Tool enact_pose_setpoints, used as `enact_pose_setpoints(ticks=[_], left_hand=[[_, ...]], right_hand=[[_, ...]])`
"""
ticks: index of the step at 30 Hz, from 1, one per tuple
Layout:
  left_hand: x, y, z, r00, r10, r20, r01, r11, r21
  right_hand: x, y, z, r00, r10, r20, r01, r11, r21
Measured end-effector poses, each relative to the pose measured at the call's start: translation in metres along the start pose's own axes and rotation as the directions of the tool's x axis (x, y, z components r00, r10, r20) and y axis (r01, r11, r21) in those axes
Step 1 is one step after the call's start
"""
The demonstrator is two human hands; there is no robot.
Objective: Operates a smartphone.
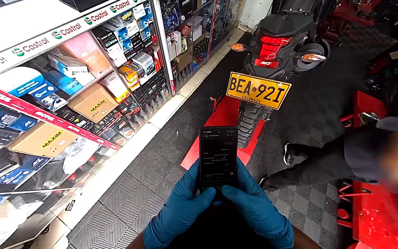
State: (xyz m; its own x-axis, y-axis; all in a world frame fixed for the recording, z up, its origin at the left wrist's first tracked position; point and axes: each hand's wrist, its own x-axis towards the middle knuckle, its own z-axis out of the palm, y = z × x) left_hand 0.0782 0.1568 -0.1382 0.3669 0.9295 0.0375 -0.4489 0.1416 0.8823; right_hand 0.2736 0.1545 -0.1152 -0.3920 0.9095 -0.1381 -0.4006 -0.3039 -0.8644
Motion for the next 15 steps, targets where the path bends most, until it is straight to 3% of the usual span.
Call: enact_pose_setpoints(ticks=[15], left_hand=[[0.0010,0.0015,-0.0026,0.999,-0.038,-0.013,0.037,0.998,-0.051]], right_hand=[[0.0022,0.0018,-0.0051,1.000,0.009,0.021,-0.008,1.000,-0.012]])
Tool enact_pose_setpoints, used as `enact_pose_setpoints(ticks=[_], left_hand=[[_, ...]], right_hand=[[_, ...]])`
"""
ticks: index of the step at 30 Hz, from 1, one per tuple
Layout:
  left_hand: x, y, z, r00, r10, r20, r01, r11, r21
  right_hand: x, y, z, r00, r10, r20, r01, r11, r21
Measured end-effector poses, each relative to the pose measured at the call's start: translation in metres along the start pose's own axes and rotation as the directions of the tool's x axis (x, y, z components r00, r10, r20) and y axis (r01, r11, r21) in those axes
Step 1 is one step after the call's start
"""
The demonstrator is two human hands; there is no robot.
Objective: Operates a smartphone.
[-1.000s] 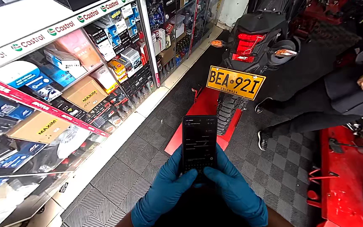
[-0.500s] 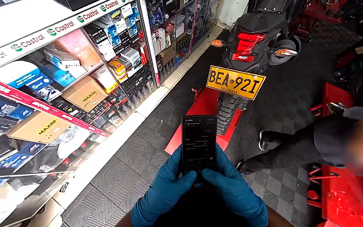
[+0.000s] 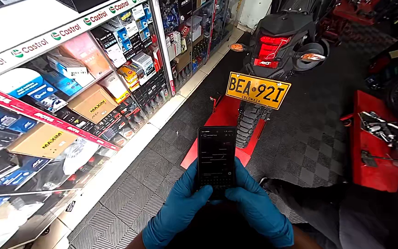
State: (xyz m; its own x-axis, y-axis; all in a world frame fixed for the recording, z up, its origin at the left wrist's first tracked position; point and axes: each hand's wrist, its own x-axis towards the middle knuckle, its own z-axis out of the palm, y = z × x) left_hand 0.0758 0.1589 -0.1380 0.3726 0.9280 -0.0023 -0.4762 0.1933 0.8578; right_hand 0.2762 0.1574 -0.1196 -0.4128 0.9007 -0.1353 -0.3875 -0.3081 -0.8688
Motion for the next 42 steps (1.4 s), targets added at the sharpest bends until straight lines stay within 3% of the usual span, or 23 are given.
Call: enact_pose_setpoints(ticks=[6,15,22,31,36,42], left_hand=[[0.000,0.000,0.000,1.000,0.023,0.008,-0.023,1.000,0.002],[0.001,-0.004,-0.002,0.998,0.053,0.043,-0.057,0.993,0.099],[0.002,0.001,-0.005,1.000,0.004,-0.010,-0.004,0.999,0.036],[0.005,0.000,-0.005,0.999,0.033,-0.011,-0.032,0.998,0.052],[0.009,0.001,0.000,0.998,0.027,-0.065,-0.025,0.999,0.033],[0.010,0.000,0.002,0.997,0.031,-0.069,-0.030,0.999,0.015]], right_hand=[[0.003,-0.002,0.004,1.000,0.003,-0.019,-0.003,1.000,-0.013],[0.012,0.000,0.011,0.983,0.011,-0.181,-0.008,1.000,0.018],[0.009,-0.002,0.003,1.000,0.008,-0.024,-0.008,1.000,0.006],[0.011,-0.004,0.006,0.996,0.029,-0.083,-0.032,0.999,-0.039],[0.011,-0.004,0.006,1.000,-0.007,0.010,0.008,0.999,-0.052],[0.010,-0.003,0.005,1.000,-0.001,0.015,0.001,0.999,-0.047]])
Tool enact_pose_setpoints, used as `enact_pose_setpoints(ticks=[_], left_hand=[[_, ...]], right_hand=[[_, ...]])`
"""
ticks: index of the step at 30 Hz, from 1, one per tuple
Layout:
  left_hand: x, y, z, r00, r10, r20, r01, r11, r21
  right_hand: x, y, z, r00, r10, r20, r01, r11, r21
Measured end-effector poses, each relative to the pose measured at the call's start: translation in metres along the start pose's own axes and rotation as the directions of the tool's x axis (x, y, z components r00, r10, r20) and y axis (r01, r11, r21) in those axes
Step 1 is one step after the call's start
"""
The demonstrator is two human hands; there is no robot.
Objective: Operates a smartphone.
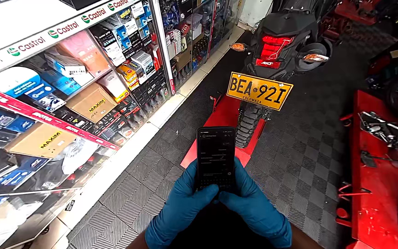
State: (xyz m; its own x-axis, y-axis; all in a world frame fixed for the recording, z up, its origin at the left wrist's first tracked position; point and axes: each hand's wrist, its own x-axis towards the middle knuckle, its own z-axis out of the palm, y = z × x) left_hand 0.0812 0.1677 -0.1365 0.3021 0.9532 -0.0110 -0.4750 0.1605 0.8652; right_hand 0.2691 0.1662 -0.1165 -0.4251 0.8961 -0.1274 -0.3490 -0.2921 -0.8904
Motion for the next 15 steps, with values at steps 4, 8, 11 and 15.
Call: enact_pose_setpoints(ticks=[4,8,11,15], left_hand=[[0.0013,-0.0008,0.0028,0.999,0.023,-0.033,-0.022,0.999,0.027],[-0.0004,-0.0011,-0.0023,0.998,0.056,0.041,-0.060,0.993,0.097],[-0.0001,-0.0022,-0.0011,0.997,0.055,0.062,-0.061,0.993,0.102],[-0.0003,-0.0002,0.0044,1.000,0.001,0.014,-0.002,0.999,0.033]], right_hand=[[-0.0007,-0.0017,0.0002,1.000,-0.005,0.015,0.005,1.000,-0.010],[-0.0018,-0.0008,-0.0013,1.000,-0.021,0.001,0.021,1.000,0.000],[-0.0027,-0.0010,-0.0011,1.000,-0.024,-0.014,0.024,1.000,0.002],[-0.0050,0.0010,-0.0047,1.000,-0.016,-0.024,0.017,0.999,0.028]])
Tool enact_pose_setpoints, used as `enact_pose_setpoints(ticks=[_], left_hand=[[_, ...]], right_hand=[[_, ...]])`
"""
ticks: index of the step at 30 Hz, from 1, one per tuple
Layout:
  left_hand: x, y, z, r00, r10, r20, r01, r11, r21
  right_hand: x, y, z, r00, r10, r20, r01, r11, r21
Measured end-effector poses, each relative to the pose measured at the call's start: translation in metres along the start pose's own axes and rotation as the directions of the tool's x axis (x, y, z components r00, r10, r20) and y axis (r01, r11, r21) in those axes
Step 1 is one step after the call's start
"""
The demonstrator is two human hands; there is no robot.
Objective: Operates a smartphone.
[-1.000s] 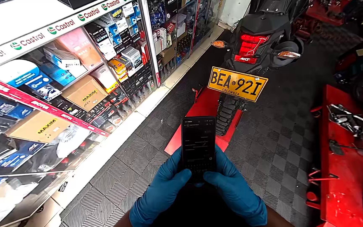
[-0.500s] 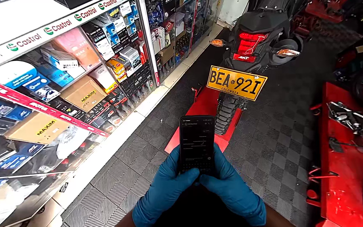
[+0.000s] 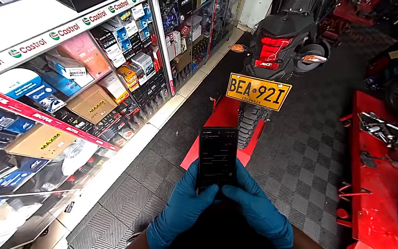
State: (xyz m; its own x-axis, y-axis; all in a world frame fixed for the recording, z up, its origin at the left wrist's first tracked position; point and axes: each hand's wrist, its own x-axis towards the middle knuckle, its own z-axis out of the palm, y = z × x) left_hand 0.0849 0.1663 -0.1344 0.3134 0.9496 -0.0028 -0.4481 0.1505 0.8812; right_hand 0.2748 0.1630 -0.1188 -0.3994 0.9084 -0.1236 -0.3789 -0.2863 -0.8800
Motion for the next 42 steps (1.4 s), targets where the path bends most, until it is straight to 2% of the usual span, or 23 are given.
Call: enact_pose_setpoints(ticks=[8,20,27,34,38,42], left_hand=[[-0.002,-0.004,-0.006,0.998,0.022,0.057,-0.026,0.997,0.076],[-0.006,-0.002,-0.014,0.992,-0.044,0.121,0.042,0.999,0.012],[-0.007,-0.002,-0.012,0.993,-0.020,0.119,0.018,1.000,0.019],[-0.007,0.000,0.002,0.999,-0.025,-0.021,0.025,0.999,0.021],[-0.008,0.000,-0.002,0.998,-0.001,0.055,-0.001,0.999,0.033],[-0.008,0.001,-0.001,0.998,-0.015,0.058,0.013,1.000,0.023]], right_hand=[[-0.001,-0.002,0.004,1.000,0.010,-0.007,-0.010,0.999,-0.052],[-0.005,-0.002,0.001,1.000,0.014,-0.009,-0.015,0.999,-0.051],[-0.005,-0.003,0.004,1.000,0.026,-0.007,-0.026,0.998,-0.050],[-0.009,-0.002,0.001,0.999,0.003,0.032,-0.002,1.000,-0.027],[-0.009,-0.004,0.002,1.000,0.000,-0.002,0.000,0.999,-0.039],[-0.010,-0.004,0.000,1.000,0.008,-0.029,-0.009,0.999,-0.035]])
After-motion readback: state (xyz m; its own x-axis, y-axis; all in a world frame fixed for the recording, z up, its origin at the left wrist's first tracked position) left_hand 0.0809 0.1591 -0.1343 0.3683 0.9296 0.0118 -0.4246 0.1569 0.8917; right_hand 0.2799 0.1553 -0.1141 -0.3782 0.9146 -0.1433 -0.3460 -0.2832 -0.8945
